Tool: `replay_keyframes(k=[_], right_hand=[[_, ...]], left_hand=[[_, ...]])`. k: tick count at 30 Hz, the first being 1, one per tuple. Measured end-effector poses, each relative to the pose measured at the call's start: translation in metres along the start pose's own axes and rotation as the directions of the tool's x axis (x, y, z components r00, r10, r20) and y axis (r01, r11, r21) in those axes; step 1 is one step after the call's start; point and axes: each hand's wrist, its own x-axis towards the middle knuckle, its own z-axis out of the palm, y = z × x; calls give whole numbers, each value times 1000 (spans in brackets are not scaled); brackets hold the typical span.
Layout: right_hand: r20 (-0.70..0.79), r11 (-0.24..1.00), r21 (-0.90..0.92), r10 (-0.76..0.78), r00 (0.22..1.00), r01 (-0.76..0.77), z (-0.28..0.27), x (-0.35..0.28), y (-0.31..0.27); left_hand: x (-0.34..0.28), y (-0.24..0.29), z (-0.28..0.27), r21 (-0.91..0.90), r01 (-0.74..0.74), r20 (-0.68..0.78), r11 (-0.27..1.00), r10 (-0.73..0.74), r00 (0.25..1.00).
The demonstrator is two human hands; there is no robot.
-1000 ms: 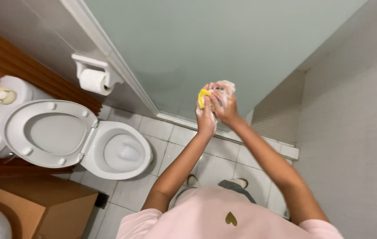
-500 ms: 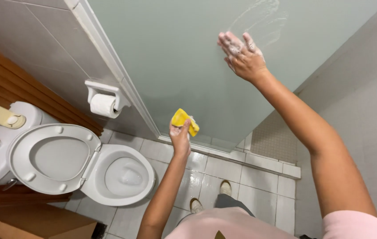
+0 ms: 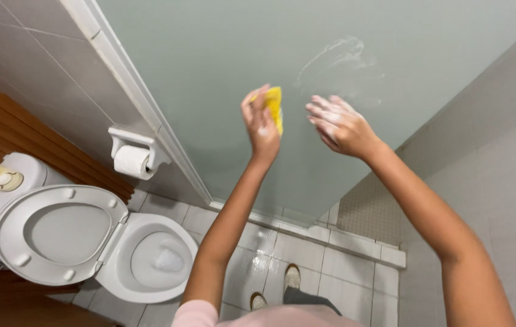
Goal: The person scrubs a frosted glass wall with a yellow sponge, creating soapy streaks. They work from the upper section down to the lower part, squatting on the floor to reach the bottom edge.
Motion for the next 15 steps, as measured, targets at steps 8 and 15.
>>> replay_keyframes(k=[8, 15], right_hand=[[-499, 791, -432, 190, 846, -433, -11, -91, 52], [-442, 696, -447, 374, 816, -561, 3, -121, 59]], left_hand=[[13, 8, 133, 388, -726, 231, 568, 703, 673], [44, -123, 38, 471, -76, -236, 879, 209, 949]])
